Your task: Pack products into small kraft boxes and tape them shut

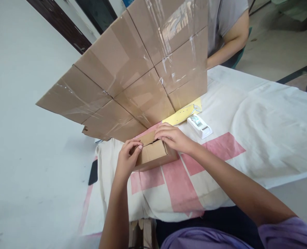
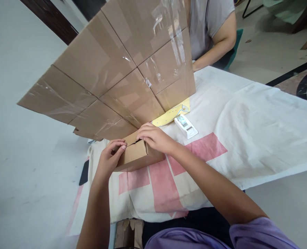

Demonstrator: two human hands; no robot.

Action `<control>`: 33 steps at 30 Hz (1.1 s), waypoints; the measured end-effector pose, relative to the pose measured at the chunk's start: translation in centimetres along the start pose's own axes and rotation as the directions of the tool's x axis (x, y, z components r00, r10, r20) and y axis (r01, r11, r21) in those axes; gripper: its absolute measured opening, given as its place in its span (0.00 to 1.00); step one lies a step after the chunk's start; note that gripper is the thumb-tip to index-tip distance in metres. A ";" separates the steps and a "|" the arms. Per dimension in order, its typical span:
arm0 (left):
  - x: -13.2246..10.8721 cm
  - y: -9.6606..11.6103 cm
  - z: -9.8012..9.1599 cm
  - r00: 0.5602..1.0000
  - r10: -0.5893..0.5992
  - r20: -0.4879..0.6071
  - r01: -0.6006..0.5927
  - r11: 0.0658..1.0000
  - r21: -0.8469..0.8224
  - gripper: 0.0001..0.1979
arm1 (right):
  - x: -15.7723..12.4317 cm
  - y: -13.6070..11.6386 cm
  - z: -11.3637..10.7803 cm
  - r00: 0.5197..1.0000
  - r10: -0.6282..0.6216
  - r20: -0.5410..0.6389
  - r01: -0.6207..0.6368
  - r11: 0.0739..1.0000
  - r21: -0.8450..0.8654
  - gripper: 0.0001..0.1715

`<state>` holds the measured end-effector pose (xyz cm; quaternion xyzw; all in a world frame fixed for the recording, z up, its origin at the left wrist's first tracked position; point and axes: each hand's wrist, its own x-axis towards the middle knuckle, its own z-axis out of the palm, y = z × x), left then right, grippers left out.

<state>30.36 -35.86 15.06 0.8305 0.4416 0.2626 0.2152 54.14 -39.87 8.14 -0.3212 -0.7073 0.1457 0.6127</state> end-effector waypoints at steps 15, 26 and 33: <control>-0.7 0.1 1.5 0.984 0.095 -0.154 -0.081 0.992 0.096 0.10 | -0.5 -0.5 -1.0 0.997 0.053 0.058 -0.058 0.994 0.092 0.14; -4.4 -1.2 2.3 0.939 0.344 0.002 -0.294 0.802 0.520 0.25 | -0.8 -0.6 -0.5 0.998 0.067 -0.001 -0.066 0.991 0.118 0.08; -3.9 -0.7 2.8 0.948 0.317 0.004 -0.256 0.758 0.600 0.30 | -0.9 -0.5 -0.2 0.998 0.063 -0.012 -0.062 0.994 0.086 0.09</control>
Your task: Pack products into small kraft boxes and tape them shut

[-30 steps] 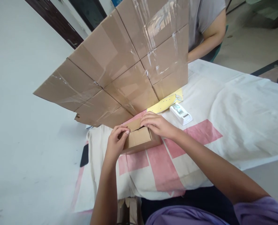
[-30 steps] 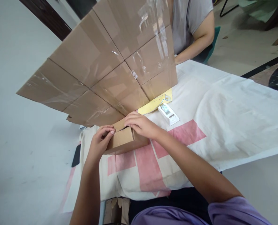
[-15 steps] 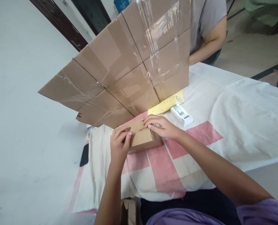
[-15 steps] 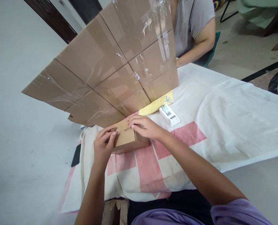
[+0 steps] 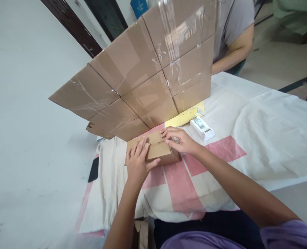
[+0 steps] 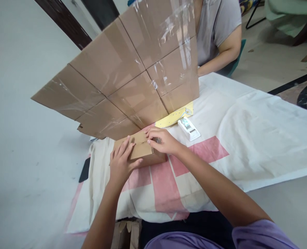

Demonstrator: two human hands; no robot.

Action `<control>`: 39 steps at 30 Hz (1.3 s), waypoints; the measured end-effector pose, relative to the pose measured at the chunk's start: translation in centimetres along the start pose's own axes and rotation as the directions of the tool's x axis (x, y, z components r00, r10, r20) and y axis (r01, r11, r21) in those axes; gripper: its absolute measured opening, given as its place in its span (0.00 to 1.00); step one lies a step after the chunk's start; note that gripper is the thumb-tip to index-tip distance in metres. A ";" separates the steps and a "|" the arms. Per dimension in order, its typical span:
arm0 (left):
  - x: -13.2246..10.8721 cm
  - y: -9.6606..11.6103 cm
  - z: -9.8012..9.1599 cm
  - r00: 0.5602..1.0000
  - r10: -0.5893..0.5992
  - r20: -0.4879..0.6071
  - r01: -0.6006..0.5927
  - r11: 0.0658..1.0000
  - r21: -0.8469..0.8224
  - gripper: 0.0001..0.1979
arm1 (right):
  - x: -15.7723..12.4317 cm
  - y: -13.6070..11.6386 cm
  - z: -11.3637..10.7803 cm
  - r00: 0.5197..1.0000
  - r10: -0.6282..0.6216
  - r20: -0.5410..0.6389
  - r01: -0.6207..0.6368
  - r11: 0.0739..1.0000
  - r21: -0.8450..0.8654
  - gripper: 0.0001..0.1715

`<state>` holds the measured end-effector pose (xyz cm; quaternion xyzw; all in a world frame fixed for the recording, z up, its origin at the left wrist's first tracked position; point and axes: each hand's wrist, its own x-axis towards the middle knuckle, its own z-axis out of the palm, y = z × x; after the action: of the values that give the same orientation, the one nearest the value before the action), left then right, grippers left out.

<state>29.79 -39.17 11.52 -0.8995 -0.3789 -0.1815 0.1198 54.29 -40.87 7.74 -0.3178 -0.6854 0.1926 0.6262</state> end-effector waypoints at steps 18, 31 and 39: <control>-0.9 -0.2 0.9 0.986 -0.024 -0.166 0.052 0.985 0.166 0.27 | -0.4 0.3 0.5 0.997 -0.040 -0.066 0.042 0.999 0.029 0.11; -0.6 -1.1 2.4 0.909 0.182 -0.376 -0.096 0.967 0.237 0.25 | -0.5 -0.1 0.8 0.995 -0.023 -0.095 0.024 1.000 0.009 0.07; -1.0 -1.6 2.6 0.898 0.221 -0.381 -0.146 0.965 0.216 0.25 | -0.7 -0.2 1.4 0.995 -0.023 -0.102 0.023 1.000 0.006 0.04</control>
<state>28.56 -37.77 8.84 -0.8599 -0.2744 -0.3149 0.2935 52.92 -41.30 7.23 -0.3170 -0.6555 0.1713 0.6637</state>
